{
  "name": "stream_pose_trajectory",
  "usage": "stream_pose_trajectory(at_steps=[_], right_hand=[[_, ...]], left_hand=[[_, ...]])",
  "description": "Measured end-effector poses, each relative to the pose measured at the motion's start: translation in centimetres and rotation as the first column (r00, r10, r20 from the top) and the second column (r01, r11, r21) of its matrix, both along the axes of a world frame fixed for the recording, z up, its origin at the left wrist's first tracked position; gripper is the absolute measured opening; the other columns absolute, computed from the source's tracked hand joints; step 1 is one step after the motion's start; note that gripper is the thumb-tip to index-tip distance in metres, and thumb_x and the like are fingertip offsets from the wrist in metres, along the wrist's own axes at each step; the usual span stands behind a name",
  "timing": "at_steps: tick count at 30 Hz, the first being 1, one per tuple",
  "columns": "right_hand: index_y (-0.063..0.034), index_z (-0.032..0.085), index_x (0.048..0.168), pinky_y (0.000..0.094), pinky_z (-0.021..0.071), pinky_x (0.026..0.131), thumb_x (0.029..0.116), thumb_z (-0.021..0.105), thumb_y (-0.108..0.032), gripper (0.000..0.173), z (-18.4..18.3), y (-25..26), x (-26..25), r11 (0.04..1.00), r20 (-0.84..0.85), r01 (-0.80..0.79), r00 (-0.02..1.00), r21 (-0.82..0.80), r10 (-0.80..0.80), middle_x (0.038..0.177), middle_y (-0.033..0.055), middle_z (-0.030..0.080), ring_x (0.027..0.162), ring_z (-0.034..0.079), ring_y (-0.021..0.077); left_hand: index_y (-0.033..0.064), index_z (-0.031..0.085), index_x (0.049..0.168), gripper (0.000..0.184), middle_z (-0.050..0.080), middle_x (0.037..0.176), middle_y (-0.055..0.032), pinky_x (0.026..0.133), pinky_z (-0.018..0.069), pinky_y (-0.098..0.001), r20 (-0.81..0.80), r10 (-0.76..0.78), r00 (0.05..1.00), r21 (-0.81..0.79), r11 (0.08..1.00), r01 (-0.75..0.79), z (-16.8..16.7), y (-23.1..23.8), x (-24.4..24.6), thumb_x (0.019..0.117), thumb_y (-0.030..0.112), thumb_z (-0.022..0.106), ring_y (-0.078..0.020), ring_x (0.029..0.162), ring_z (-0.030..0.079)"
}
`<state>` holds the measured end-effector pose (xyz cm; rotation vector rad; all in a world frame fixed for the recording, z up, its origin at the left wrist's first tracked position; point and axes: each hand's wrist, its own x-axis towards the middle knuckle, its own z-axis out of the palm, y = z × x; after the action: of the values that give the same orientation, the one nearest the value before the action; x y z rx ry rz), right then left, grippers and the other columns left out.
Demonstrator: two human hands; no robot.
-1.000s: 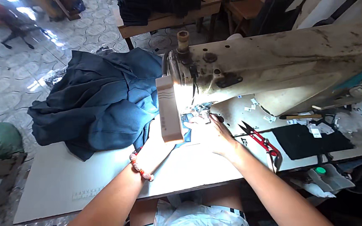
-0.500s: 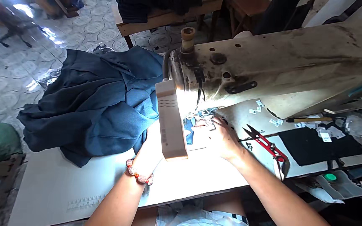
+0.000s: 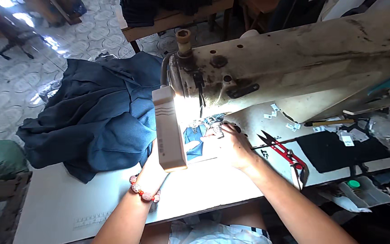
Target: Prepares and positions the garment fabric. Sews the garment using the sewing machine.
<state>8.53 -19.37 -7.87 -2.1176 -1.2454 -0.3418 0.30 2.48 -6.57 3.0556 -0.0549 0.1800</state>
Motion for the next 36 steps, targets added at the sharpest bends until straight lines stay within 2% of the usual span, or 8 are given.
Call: stream_pose_trajectory(at_steps=[3,9,14,20,28,31,34,36], right_hand=[[-0.0086,0.078,0.091,0.0412,0.0512,0.087,0.0906,0.061,-0.008,0.016,0.1,0.0,0.0,1.0,0.015,0.009,1.0,0.008,-0.009,0.097,0.0041,0.072,0.094,0.066,0.0225],[-0.0083,0.077,0.089,0.0421,0.0503,0.088,0.0918,0.06,-0.008,0.017,-0.2,0.2,0.1,1.0,0.01,0.014,1.0,0.001,-0.014,0.1,0.0044,0.072,0.098,0.066,0.0225],[-0.0098,0.078,0.094,0.0433,0.0509,0.092,0.0936,0.059,-0.01,0.019,-0.3,0.2,0.1,1.0,-0.003,0.002,1.0,-0.008,-0.002,0.109,0.0056,0.073,0.104,0.067,0.0233],[-0.012,0.08,0.1,0.0435,0.0493,0.1,0.094,0.059,-0.013,0.022,-0.3,0.2,-0.1,1.0,-0.086,0.017,0.996,-0.02,-0.018,0.117,0.0034,0.074,0.11,0.066,0.0229],[-0.0125,0.078,0.11,0.048,0.0453,0.104,0.0939,0.061,-0.009,0.024,0.3,0.4,-0.1,0.99,-0.159,0.056,0.984,-0.126,-0.076,0.126,0.0019,0.071,0.119,0.062,0.0247],[-0.0116,0.078,0.11,0.0484,0.047,0.102,0.0936,0.062,-0.008,0.023,0.4,0.4,-0.2,0.991,-0.129,0.033,0.99,-0.133,-0.051,0.125,0.0032,0.071,0.116,0.063,0.0257],[-0.0092,0.077,0.106,0.0495,0.0508,0.092,0.0919,0.063,-0.008,0.019,0.8,0.4,-0.2,0.997,-0.05,0.022,0.998,-0.08,-0.026,0.115,0.0065,0.073,0.107,0.066,0.028],[-0.0081,0.076,0.107,0.0502,0.0508,0.089,0.0914,0.061,-0.003,0.023,1.1,0.9,-0.4,1.0,-0.076,0.002,0.997,-0.021,-0.004,0.109,0.0091,0.072,0.105,0.066,0.0301]], left_hand=[[0.0103,0.066,0.135,0.068,0.065,0.136,-0.0164,0.102,0.0477,-0.0569,-0.052,0.024,0.998,-0.024,0.999,-0.026,0.1,0.1,-0.2,0.099,0.066,0.049,-0.037,0.126,0.061],[0.01,0.068,0.131,0.07,0.066,0.133,-0.0148,0.103,0.0486,-0.0531,-0.077,0.007,0.997,-0.066,0.998,-0.012,0.8,-0.1,1.0,0.0946,0.068,0.054,-0.0332,0.126,0.062],[0.0135,0.066,0.134,0.063,0.063,0.137,-0.0139,0.103,0.0494,-0.0509,-0.06,0.0,0.998,-0.1,0.995,-0.006,1.1,-0.3,1.4,0.0942,0.062,0.06,-0.031,0.128,0.06],[0.0173,0.063,0.138,0.066,0.062,0.139,-0.0134,0.102,0.05,-0.051,-0.055,0.006,0.998,-0.115,0.993,-0.012,1.6,-0.4,1.5,0.0915,0.064,0.063,-0.03,0.127,0.06],[0.0095,0.064,0.135,0.058,0.062,0.138,-0.0159,0.105,0.0476,-0.0528,-0.15,0.029,0.988,-0.148,0.988,-0.052,2.4,-0.4,2.0,0.0956,0.052,0.066,-0.0317,0.129,0.059],[0.011,0.065,0.135,0.054,0.061,0.138,-0.0155,0.106,0.0478,-0.0507,-0.138,-0.036,0.99,-0.223,0.975,0.005,2.8,0.4,1.1,0.0988,0.05,0.063,-0.0298,0.128,0.059],[0.0111,0.071,0.127,0.034,0.065,0.124,-0.0114,0.1,0.0512,-0.0453,-0.048,-0.233,0.971,-0.29,0.934,0.21,5.7,0.7,-0.1,0.1039,0.03,0.055,-0.0236,0.117,0.063],[0.0123,0.07,0.131,0.038,0.06,0.136,-0.0119,0.104,0.0485,-0.0476,-0.095,-0.322,0.942,-0.21,0.931,0.297,6.4,1.4,-0.2,0.0955,0.023,0.058,-0.0257,0.127,0.058]])
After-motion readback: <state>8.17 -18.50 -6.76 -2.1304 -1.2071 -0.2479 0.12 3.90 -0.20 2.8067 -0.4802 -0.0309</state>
